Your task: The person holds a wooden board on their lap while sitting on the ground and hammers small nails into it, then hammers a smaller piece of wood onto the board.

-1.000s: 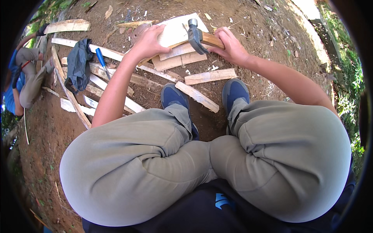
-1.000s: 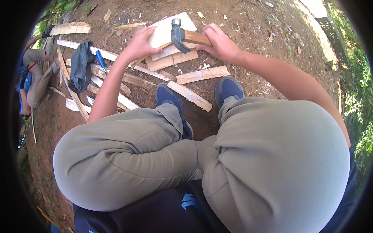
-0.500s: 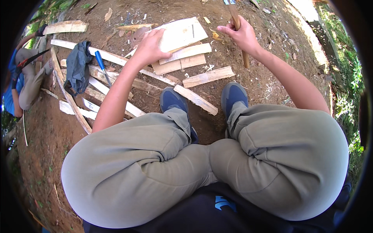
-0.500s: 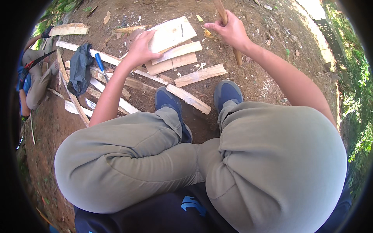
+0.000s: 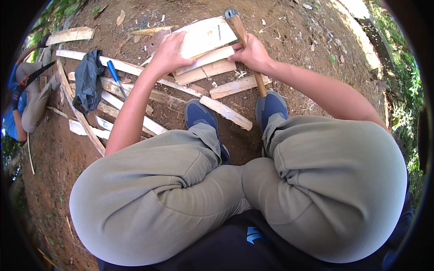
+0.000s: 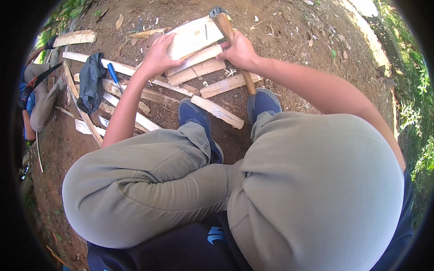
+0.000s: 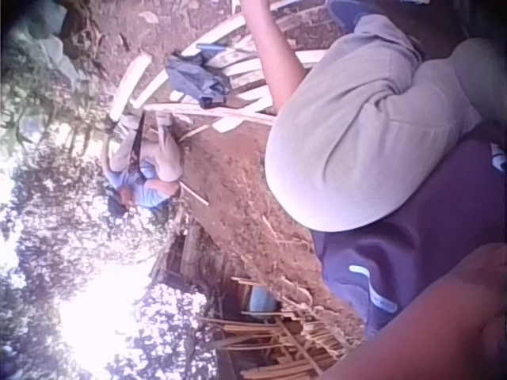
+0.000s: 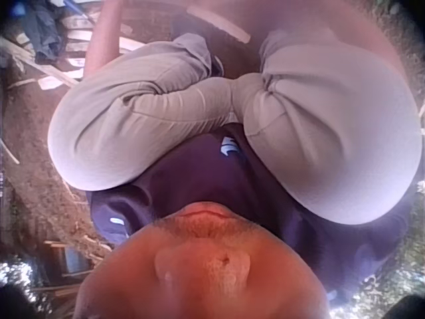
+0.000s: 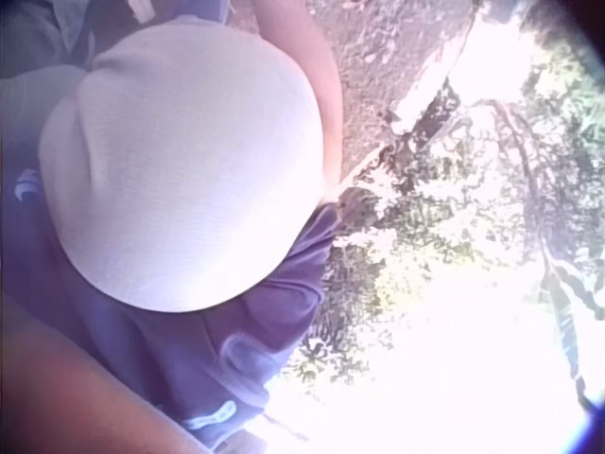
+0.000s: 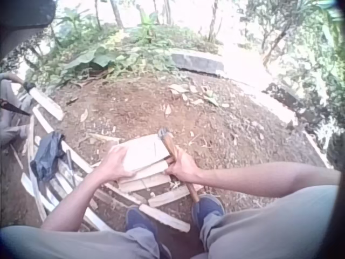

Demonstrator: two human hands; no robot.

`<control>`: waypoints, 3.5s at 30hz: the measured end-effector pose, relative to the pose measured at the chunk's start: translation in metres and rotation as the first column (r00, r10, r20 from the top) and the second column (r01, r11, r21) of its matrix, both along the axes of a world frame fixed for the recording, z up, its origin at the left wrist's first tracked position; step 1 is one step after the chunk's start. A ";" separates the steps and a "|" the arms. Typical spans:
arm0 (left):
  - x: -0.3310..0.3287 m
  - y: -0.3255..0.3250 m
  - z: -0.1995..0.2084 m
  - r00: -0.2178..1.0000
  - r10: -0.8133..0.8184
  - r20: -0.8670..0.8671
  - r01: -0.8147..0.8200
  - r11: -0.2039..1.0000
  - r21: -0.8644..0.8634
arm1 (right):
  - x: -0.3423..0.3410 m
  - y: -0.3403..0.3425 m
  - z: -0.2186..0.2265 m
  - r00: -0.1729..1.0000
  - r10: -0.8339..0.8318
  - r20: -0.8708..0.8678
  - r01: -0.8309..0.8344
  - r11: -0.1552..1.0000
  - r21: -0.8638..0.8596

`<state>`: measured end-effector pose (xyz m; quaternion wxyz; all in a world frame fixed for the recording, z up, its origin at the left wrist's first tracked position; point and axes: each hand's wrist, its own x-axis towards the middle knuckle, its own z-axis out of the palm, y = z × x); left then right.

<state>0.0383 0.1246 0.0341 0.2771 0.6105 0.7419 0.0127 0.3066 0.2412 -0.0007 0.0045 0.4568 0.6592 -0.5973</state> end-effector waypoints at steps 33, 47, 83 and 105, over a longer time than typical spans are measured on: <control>-0.006 0.000 -0.004 0.998 -0.044 0.036 0.042 0.998 0.036 | -0.018 0.012 -0.045 0.964 -0.158 -0.212 0.121 0.976 -0.179; -0.008 -0.003 -0.012 0.998 -0.056 0.009 0.054 0.994 0.097 | -0.014 0.021 -0.049 0.972 -0.094 -0.216 0.039 0.969 -0.243; 0.013 -0.014 -0.029 0.997 0.004 -0.082 -0.001 0.999 0.033 | 0.014 0.042 -0.027 0.913 -0.347 -0.215 0.313 0.933 -0.176; 0.020 -0.015 -0.029 0.978 -0.048 -0.205 0.063 0.996 0.069 | -0.070 0.052 0.024 0.968 0.163 0.190 -0.233 0.864 0.446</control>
